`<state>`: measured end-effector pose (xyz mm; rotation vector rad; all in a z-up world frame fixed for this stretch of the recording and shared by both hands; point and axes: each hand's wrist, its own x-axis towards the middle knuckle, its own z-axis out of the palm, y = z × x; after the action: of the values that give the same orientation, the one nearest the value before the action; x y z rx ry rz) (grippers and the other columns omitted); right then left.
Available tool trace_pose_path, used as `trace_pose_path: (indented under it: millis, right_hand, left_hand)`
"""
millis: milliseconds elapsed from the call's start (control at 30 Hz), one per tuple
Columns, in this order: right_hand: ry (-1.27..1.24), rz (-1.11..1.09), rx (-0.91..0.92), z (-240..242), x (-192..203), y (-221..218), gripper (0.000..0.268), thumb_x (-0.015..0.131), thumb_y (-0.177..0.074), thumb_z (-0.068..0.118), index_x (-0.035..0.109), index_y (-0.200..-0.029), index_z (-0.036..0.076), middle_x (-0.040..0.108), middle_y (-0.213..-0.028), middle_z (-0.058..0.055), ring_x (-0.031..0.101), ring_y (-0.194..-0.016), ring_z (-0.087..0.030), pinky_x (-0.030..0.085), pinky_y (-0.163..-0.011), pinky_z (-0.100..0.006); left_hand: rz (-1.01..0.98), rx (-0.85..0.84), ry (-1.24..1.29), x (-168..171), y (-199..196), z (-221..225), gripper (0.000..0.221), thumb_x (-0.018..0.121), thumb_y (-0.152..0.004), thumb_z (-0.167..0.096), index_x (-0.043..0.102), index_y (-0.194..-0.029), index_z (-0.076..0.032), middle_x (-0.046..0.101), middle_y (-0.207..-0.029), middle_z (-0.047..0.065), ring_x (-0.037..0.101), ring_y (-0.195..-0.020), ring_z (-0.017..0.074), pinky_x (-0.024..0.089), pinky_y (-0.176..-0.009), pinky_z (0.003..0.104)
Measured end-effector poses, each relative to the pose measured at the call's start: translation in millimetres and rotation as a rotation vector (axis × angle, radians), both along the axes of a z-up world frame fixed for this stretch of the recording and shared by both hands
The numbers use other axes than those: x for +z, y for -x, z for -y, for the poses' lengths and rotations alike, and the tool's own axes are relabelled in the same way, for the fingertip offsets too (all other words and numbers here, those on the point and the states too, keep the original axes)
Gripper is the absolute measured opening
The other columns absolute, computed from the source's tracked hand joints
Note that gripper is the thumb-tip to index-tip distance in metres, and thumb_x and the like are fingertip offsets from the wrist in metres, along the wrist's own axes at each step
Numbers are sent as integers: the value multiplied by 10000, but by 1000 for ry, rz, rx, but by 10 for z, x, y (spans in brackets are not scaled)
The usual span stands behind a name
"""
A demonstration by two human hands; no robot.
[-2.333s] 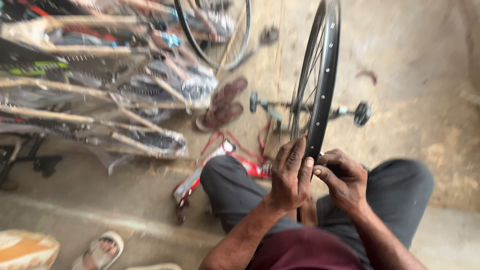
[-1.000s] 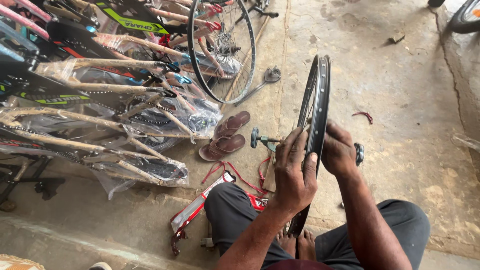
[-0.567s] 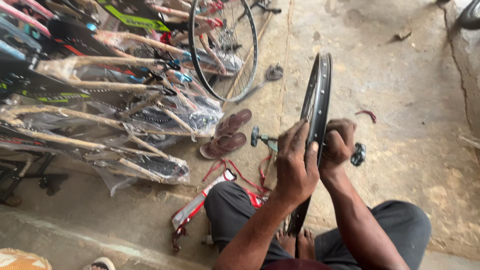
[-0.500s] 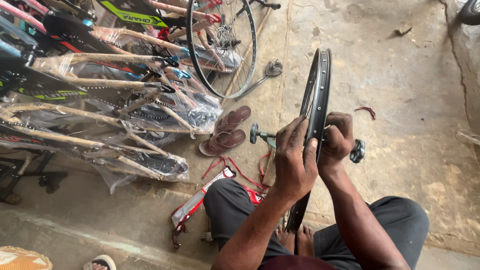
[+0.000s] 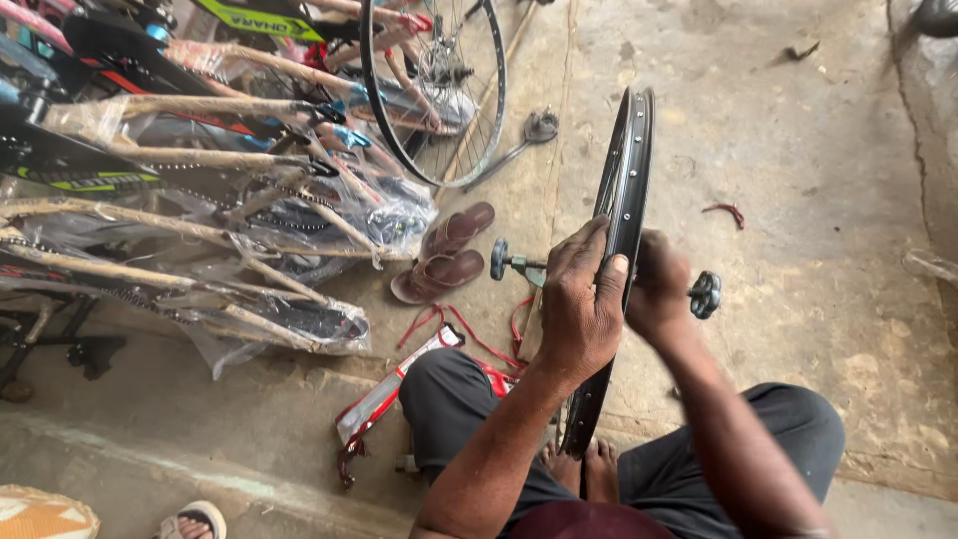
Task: The person performs maintenance on a bicycle wheel by tightening spokes and adjusting the hub while the wheel is mounted on a truing stand.
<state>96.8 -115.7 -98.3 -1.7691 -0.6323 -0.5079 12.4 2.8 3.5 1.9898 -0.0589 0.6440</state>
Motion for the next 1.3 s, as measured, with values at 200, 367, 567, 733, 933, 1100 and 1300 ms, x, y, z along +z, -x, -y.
trace_pose_path:
  millis: [200,367,567,733,933,1100,1300]
  right_hand:
    - [-122,-372,549,22,-135,-125,131,750,-949,98,717,-1029,0,741,-915,-110,673,-786,-215,591,-665,-348]
    - [-336,-673,1236,333,199,-423,359,749,-904,98,685,-1220,-62,745,-1130,-182,725,-986,-257,631,-892,-379]
    - [-496,-496,865,156,161,-150,364,855,-859,71,699,-1166,-43,744,-1074,-124,728,-953,-185,634,-884,-354]
    - [-539,-395,731,186,-64,54,421,881,-860,139,683,-1192,-28,702,-1090,-64,673,-981,-119,583,-878,-288]
    - [-557,-551,917,279,-327,-13,247,757,-981,137,721,-1142,-46,748,-1052,-116,698,-951,-160,591,-850,-322]
    - [-326,-493,846,383,-529,-12,267,739,-974,144,756,-1175,-32,758,-1029,-105,684,-926,-141,580,-812,-315]
    - [-523,-503,755,330,-400,234,218,736,-953,60,706,-1149,-31,739,-1099,-107,702,-1013,-175,593,-917,-344]
  left_hand:
    - [44,-4,-27,-18,21,-22,441,542,-1064,-194,566,-1406,84,585,-1442,278,547,-1373,418,418,-1190,476]
    - [4,-57,44,-54,48,-35,468,524,-1064,-207,546,-1425,90,587,-1443,276,546,-1384,413,410,-1200,469]
    - [0,-66,114,-36,35,-36,437,525,-1081,-226,581,-1380,88,617,-1398,281,567,-1358,412,417,-1179,468]
    - [19,-60,95,-28,91,-7,421,490,-1101,-228,577,-1375,80,633,-1368,265,586,-1327,409,441,-1152,467]
    - [110,-132,25,9,260,-48,388,450,-1107,-213,608,-1323,68,647,-1331,258,606,-1291,412,445,-1137,479]
    - [51,-101,5,-37,163,-37,356,480,-1107,-233,635,-1216,68,668,-1233,249,650,-1197,401,498,-1063,478]
    - [8,-67,110,-55,91,-10,343,506,-1070,-254,676,-1071,44,677,-1069,210,683,-1009,346,544,-902,457]
